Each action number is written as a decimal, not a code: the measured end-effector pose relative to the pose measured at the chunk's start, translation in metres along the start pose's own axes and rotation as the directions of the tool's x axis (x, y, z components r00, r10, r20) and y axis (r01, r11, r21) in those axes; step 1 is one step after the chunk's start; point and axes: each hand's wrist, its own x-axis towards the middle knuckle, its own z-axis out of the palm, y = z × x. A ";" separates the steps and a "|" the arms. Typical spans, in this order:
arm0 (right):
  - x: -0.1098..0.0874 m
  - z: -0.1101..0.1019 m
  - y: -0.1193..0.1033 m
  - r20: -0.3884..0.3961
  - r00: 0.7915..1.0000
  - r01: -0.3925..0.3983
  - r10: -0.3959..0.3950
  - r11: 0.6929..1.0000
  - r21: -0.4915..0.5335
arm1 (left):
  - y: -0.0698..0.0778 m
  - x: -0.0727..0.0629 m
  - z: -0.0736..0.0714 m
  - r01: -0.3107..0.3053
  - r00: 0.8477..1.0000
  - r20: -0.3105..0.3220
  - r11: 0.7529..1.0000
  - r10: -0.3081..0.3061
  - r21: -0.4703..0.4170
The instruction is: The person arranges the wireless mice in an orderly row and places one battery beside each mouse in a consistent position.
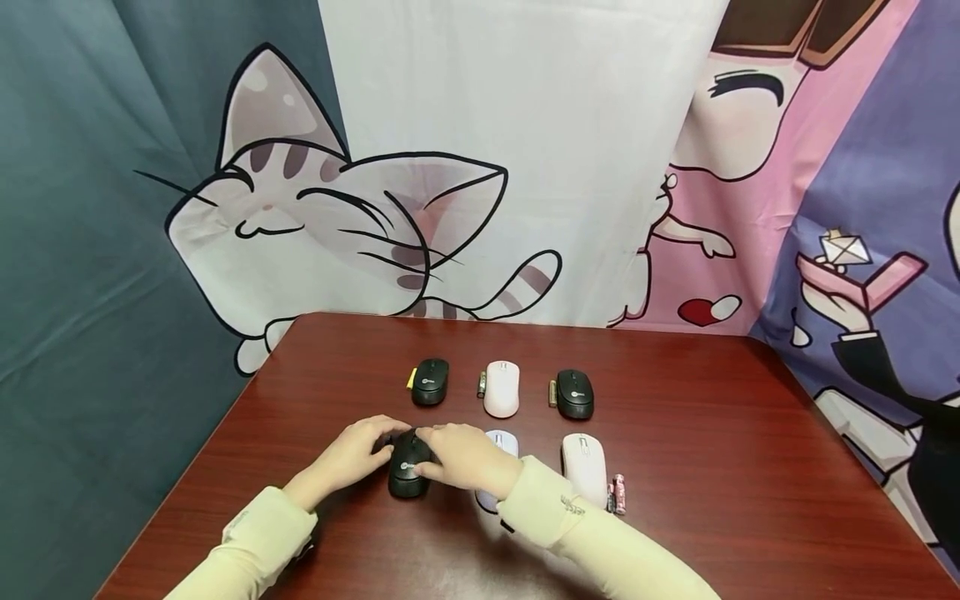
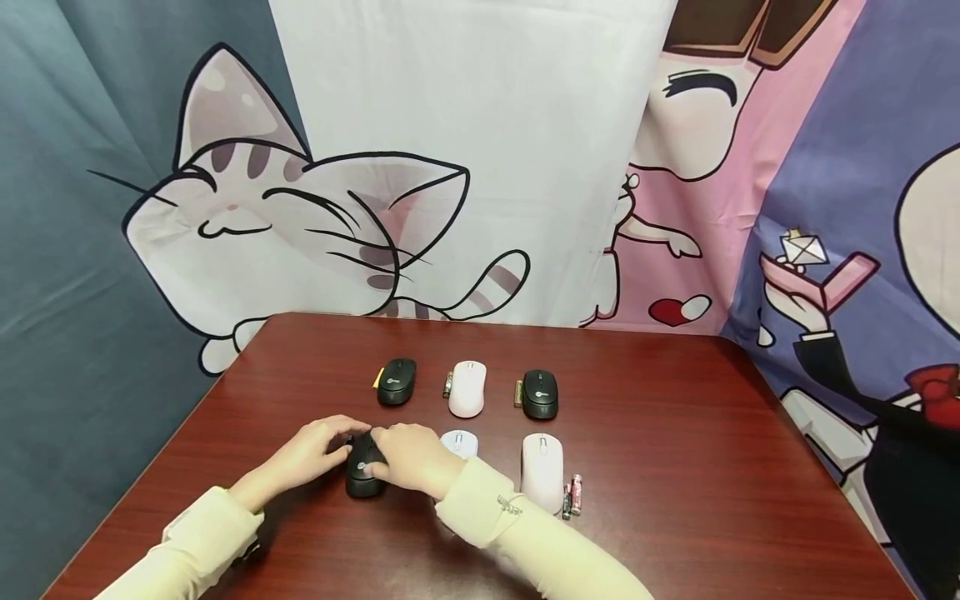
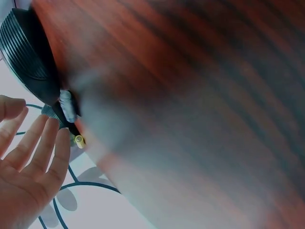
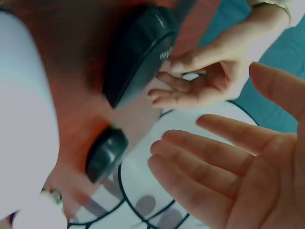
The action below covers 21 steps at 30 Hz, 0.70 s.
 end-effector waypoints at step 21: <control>-0.047 -0.032 0.061 -0.294 0.949 0.044 0.113 0.877 0.479 | 0.075 0.036 0.004 -0.133 0.984 -0.114 0.990 0.136 0.036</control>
